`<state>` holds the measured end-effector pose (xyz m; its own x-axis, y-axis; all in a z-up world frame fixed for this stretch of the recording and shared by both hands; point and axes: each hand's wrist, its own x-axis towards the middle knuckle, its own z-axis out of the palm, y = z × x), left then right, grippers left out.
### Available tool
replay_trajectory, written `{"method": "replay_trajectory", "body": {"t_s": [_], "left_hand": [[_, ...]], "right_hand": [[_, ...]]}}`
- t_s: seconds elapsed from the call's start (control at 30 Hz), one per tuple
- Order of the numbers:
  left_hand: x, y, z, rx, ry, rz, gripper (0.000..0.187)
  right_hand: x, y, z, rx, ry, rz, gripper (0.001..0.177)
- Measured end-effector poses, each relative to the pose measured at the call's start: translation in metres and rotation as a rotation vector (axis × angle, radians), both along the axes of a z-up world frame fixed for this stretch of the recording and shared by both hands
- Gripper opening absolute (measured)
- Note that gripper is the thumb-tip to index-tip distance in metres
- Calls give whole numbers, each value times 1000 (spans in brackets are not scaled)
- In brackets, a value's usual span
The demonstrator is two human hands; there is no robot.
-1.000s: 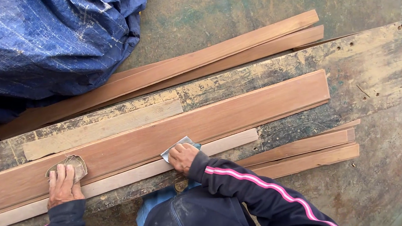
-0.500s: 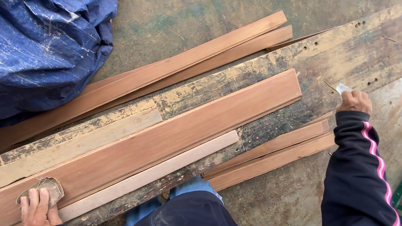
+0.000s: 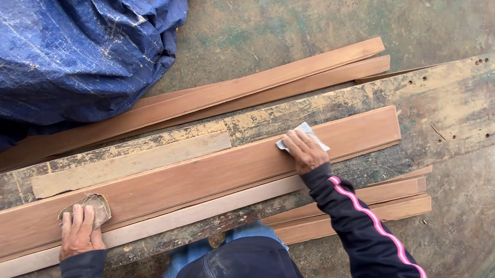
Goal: Sanding wood planks manually using sandpaper on a workbench.
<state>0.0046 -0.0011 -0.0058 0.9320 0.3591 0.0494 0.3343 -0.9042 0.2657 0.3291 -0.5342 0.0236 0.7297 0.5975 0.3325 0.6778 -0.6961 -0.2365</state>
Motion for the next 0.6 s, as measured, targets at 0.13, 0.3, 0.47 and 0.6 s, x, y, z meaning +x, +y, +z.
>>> {"method": "replay_trajectory", "body": {"t_s": [0.13, 0.3, 0.47, 0.6], "left_hand": [[5, -5, -2, 14, -25, 26, 57], [6, -5, -6, -10, -60, 41, 57], [5, -7, -6, 32, -89, 31, 55], [-2, 3, -9, 67, -125, -36, 51]], "right_hand": [[24, -42, -6, -106, 51, -202, 31], [-7, 73, 4, -202, 136, -235, 14], [-46, 147, -13, -205, -11, -80, 15], [-41, 99, -24, -282, 57, -170, 21]]}}
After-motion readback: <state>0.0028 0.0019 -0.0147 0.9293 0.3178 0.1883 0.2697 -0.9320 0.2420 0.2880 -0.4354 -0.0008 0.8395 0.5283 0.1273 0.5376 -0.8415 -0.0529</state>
